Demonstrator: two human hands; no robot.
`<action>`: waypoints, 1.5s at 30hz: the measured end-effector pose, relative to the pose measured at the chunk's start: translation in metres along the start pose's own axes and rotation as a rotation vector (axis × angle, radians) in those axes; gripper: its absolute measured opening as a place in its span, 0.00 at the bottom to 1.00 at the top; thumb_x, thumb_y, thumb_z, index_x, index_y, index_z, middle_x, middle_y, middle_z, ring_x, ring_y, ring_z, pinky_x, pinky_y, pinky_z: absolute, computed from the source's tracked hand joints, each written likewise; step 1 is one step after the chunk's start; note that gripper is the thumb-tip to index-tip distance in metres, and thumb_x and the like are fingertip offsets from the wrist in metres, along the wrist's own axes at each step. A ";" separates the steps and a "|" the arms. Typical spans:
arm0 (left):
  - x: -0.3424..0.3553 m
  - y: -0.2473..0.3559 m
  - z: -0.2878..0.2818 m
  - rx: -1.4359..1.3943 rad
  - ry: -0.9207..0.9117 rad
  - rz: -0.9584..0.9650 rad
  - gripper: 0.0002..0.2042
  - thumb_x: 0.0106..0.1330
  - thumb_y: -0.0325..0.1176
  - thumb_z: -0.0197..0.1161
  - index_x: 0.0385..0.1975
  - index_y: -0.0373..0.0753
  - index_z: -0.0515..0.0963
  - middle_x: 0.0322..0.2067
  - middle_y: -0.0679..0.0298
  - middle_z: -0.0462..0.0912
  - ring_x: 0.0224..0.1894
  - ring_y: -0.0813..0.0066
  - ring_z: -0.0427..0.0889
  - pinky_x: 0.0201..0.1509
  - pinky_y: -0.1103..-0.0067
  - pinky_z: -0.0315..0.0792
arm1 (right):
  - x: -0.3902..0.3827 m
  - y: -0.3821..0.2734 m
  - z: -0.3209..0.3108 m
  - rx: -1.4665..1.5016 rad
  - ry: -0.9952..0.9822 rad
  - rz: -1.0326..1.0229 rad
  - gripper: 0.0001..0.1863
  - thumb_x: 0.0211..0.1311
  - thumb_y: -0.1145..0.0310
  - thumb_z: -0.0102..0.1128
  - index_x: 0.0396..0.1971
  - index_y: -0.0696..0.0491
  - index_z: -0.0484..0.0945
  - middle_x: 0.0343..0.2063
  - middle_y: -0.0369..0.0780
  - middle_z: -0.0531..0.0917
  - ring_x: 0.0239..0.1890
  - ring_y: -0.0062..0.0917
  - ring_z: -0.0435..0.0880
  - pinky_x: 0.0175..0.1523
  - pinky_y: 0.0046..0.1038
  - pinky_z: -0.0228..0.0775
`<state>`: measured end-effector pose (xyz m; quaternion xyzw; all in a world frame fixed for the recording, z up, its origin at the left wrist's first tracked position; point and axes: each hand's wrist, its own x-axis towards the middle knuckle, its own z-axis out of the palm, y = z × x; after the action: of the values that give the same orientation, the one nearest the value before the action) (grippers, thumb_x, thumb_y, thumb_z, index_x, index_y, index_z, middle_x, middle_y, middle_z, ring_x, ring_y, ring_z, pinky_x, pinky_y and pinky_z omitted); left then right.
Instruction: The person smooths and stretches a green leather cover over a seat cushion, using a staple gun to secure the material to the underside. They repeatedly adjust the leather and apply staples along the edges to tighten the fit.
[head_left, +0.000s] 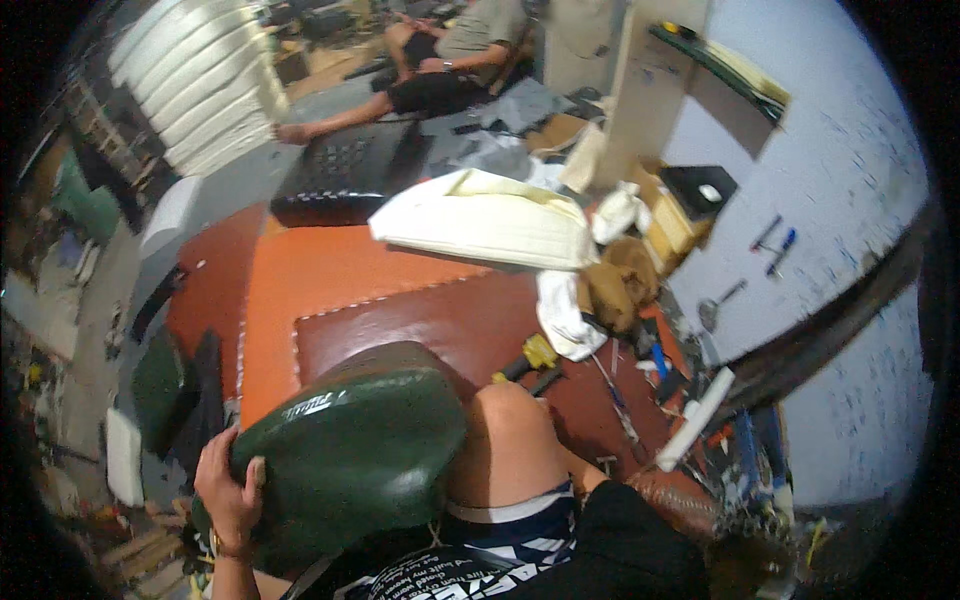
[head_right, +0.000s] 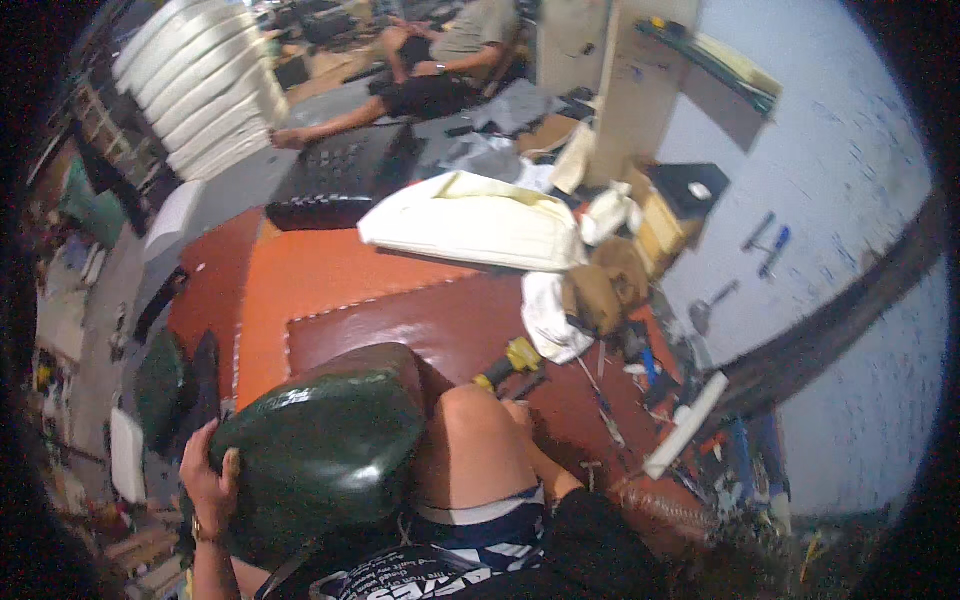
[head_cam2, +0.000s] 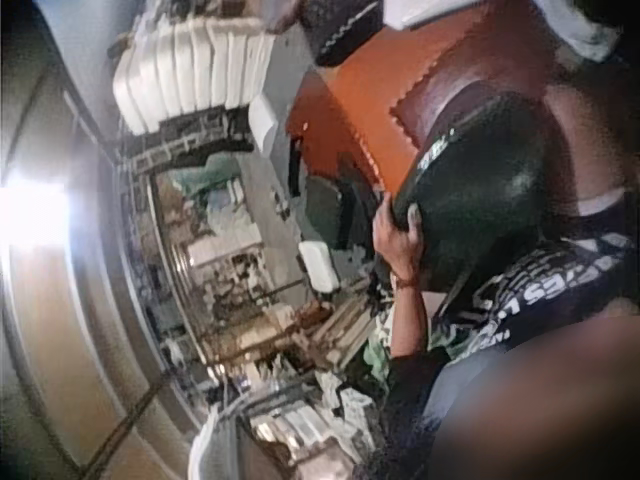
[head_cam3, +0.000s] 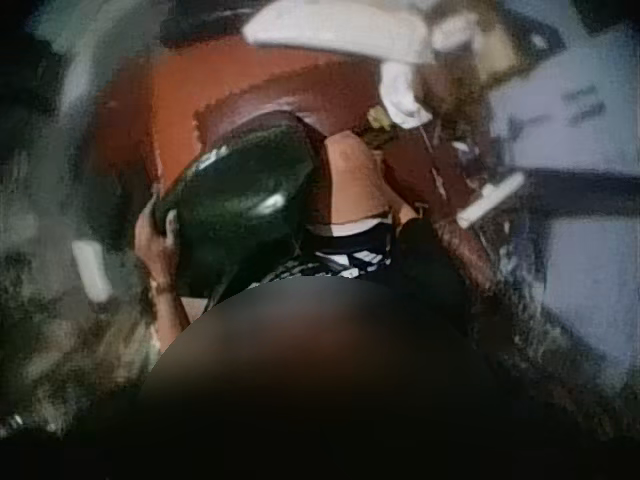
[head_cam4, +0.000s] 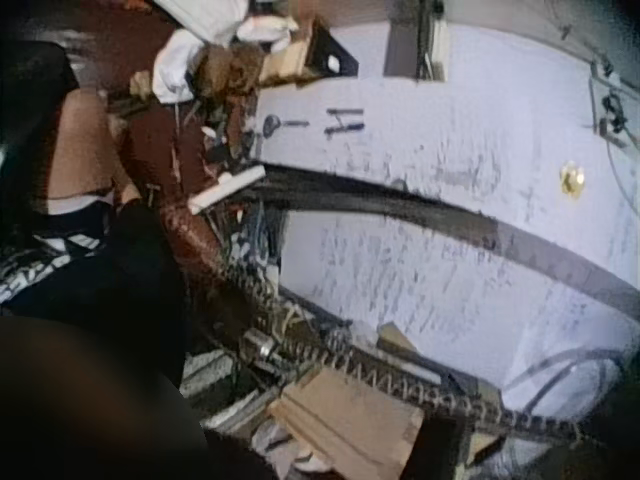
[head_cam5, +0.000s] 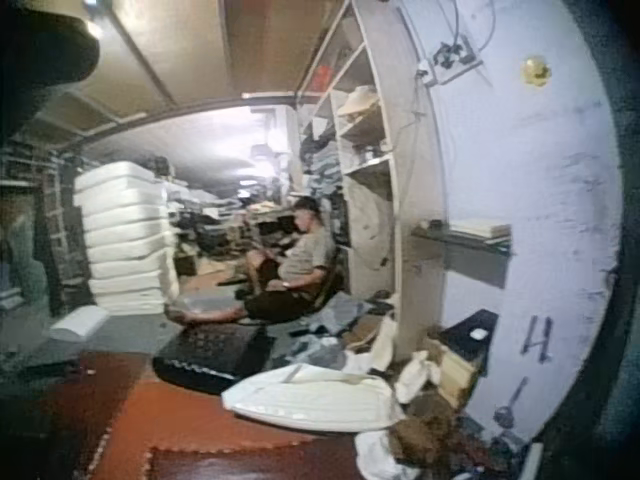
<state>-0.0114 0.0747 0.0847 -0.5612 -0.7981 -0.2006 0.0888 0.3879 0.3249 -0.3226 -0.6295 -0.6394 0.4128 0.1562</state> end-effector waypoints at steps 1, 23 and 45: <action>0.012 0.000 0.001 0.003 0.009 -0.006 0.26 0.68 0.49 0.67 0.57 0.34 0.80 0.49 0.49 0.85 0.52 0.44 0.83 0.58 0.61 0.75 | 0.009 -0.014 -0.002 -0.021 0.041 -0.028 0.38 0.62 0.43 0.72 0.60 0.59 0.79 0.41 0.53 0.89 0.50 0.49 0.88 0.55 0.49 0.79; -0.133 0.043 0.022 -1.673 -0.490 -1.004 0.29 0.81 0.60 0.54 0.42 0.34 0.81 0.37 0.54 0.87 0.36 0.65 0.87 0.45 0.76 0.80 | 0.008 0.010 -0.111 -0.585 -0.132 -0.027 0.27 0.60 0.60 0.77 0.60 0.51 0.85 0.45 0.48 0.89 0.49 0.40 0.88 0.56 0.42 0.80; -0.087 0.056 0.016 -1.627 -0.036 -0.956 0.28 0.79 0.62 0.55 0.31 0.39 0.75 0.21 0.63 0.75 0.24 0.71 0.76 0.31 0.72 0.73 | -0.196 -0.418 -0.041 1.757 -0.782 0.051 0.30 0.68 0.46 0.71 0.61 0.50 0.79 0.57 0.40 0.85 0.62 0.38 0.81 0.73 0.49 0.65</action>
<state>0.0731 0.0234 0.0508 -0.0673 -0.5599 -0.7026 -0.4341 0.1662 0.2116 0.0678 -0.1193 -0.0950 0.9285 0.3387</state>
